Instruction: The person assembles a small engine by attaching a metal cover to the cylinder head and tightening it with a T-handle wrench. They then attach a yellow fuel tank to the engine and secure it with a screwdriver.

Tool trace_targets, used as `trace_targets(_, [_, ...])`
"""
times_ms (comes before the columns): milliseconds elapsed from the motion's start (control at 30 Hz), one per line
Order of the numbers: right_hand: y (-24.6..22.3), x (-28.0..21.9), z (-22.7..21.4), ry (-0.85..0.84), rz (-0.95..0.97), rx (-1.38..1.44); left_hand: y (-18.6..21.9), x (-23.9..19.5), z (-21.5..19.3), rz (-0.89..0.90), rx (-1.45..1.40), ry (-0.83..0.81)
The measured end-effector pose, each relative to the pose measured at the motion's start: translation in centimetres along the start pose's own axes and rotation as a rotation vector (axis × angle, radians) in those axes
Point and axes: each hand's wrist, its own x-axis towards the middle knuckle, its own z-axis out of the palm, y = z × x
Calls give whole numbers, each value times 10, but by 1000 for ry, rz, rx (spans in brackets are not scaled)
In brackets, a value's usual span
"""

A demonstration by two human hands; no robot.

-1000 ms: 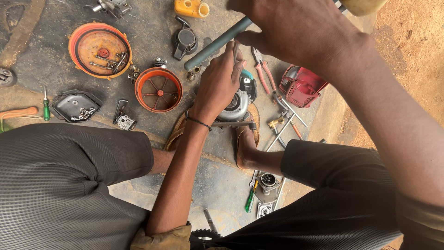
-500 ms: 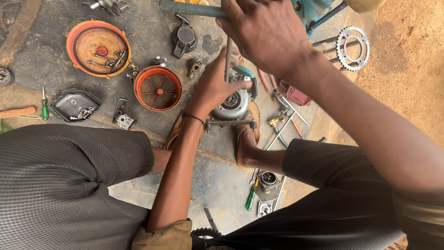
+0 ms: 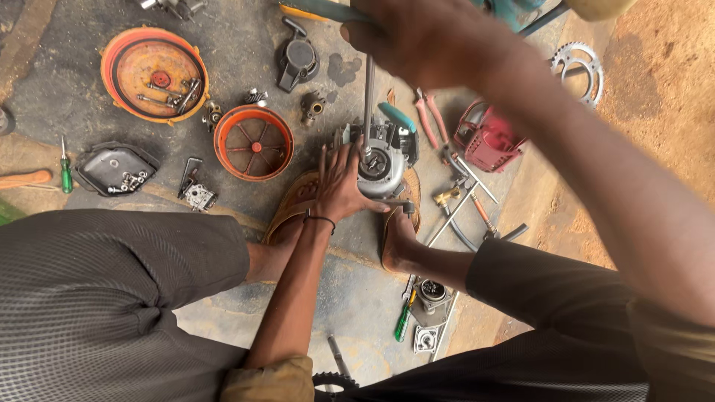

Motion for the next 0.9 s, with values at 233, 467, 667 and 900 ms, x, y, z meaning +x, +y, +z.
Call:
trace_targets(233, [39,33,3,-649,-10,829,8,-12,-15,139,26,142])
trace_targets(467, [32,12,10,-446,268,949,20,-14,-31,94,-57,111])
trace_targets(667, [33,-10,19,-324,321,988,24,-14,-39,114,-60,138])
trace_targets(900, [-5,-35,47,-184,578,1213,19,-12,-32,132,-39,132])
